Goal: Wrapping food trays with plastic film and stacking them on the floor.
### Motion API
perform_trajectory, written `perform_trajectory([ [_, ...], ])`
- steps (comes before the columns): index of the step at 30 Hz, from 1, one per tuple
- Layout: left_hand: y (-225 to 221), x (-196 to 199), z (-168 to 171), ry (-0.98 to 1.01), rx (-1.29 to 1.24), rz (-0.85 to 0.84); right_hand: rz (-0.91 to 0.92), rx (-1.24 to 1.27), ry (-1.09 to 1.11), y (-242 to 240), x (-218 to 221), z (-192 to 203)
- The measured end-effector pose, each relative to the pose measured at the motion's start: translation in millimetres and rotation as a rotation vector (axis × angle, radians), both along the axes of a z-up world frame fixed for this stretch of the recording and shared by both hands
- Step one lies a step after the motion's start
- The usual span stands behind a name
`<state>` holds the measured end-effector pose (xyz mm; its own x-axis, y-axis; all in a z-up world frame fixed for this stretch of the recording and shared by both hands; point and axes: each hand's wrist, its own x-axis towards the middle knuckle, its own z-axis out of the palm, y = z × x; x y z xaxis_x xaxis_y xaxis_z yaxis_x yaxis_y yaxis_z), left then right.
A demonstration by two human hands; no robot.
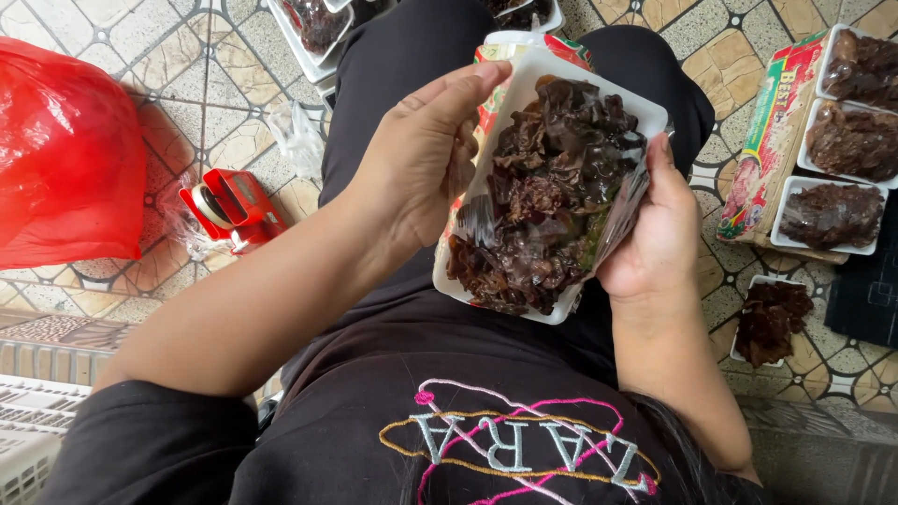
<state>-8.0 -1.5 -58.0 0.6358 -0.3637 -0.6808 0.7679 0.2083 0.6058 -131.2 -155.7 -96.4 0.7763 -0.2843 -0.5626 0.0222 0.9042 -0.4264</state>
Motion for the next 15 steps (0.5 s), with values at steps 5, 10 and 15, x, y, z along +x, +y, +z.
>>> perform_trajectory([
  [5, 1, -8, -21, -0.088, -0.043, 0.063, -0.017, -0.027, 0.018, -4, -1, -2],
  [10, 5, -14, -33, -0.136, -0.26, 0.049, -0.111, -0.113, 0.008, -16, -17, -19],
  [15, 5, -15, -39, -0.201, -0.359, 0.053, -0.113, -0.33, 0.002, -25, -27, -22],
])
